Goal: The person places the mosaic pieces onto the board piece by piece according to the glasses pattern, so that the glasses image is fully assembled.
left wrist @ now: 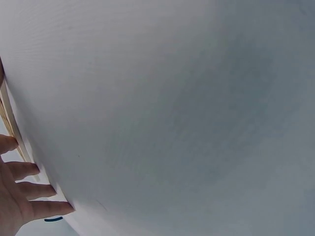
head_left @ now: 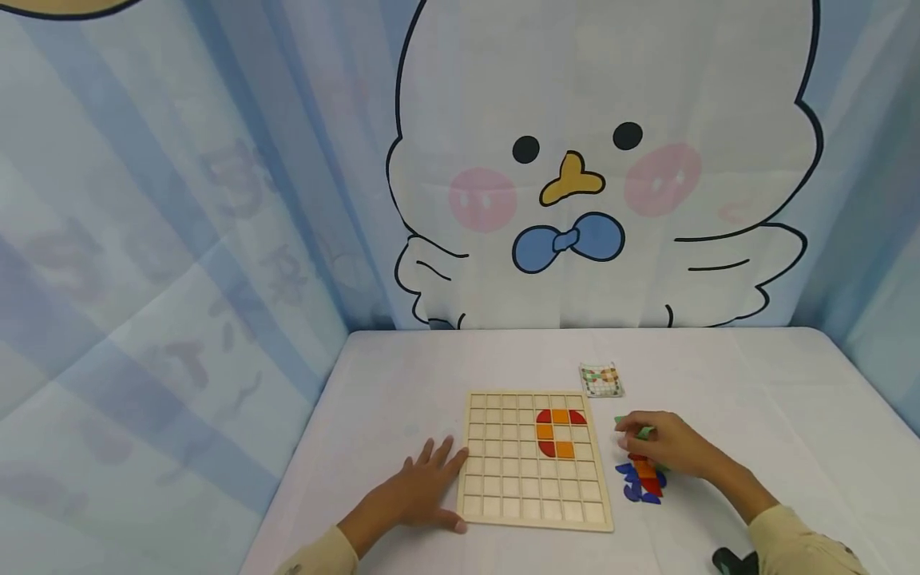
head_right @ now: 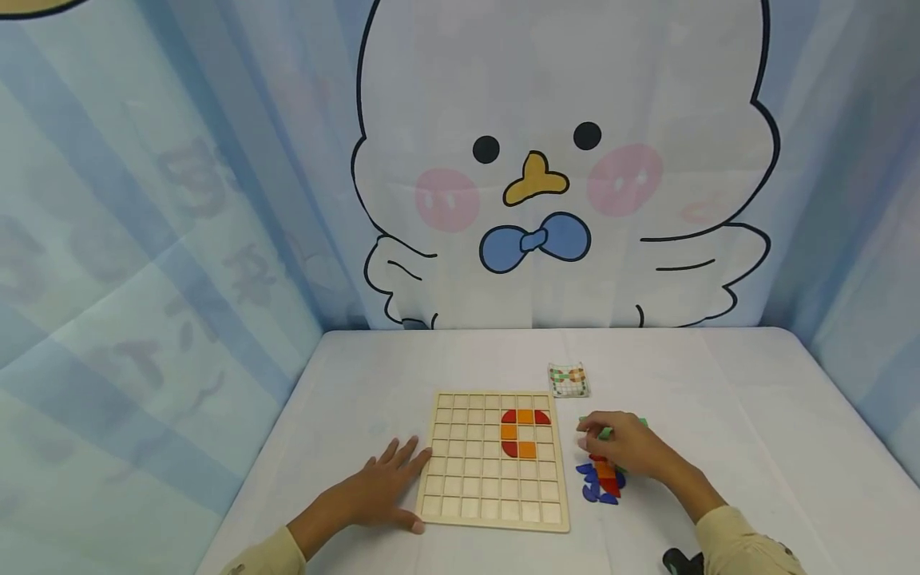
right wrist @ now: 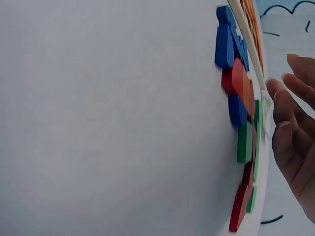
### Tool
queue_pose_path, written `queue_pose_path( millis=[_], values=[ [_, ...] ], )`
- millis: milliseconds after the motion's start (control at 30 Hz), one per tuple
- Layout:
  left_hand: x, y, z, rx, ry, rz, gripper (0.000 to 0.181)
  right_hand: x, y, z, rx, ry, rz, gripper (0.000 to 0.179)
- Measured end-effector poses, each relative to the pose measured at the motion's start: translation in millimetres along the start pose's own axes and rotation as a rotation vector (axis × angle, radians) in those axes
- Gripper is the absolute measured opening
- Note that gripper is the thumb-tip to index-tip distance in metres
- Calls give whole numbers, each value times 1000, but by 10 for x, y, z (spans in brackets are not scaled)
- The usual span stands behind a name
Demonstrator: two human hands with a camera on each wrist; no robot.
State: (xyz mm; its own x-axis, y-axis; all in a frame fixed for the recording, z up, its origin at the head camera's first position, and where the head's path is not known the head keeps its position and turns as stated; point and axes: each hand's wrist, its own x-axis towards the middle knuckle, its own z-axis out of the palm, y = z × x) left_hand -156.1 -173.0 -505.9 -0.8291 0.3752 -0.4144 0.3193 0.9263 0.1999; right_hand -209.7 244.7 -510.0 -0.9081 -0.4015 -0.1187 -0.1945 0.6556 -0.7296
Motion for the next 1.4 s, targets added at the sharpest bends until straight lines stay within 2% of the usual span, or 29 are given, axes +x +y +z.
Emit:
queue_pose_path(
  millis=[167, 467, 700, 900, 1400],
  values=[
    [17, 2, -11, 4, -1, -8, 111, -176, 193, -190, -83, 82, 51, 27],
    [-6, 35, -36, -16, -15, -17, 111, -467, 505, -361, -210, 133, 144, 47],
    [-12, 29, -36, -6, -1, -7, 111, -549, 586, -405, -267, 144, 147, 36],
    [-17, 33, -32, -8, 1, -4, 111, -560, 614, -399, -278, 147, 128, 29],
    [18, -2, 7, -15, 0, 0, 112, -555, 584, -346, -210, 123, 110, 23]
  ],
)
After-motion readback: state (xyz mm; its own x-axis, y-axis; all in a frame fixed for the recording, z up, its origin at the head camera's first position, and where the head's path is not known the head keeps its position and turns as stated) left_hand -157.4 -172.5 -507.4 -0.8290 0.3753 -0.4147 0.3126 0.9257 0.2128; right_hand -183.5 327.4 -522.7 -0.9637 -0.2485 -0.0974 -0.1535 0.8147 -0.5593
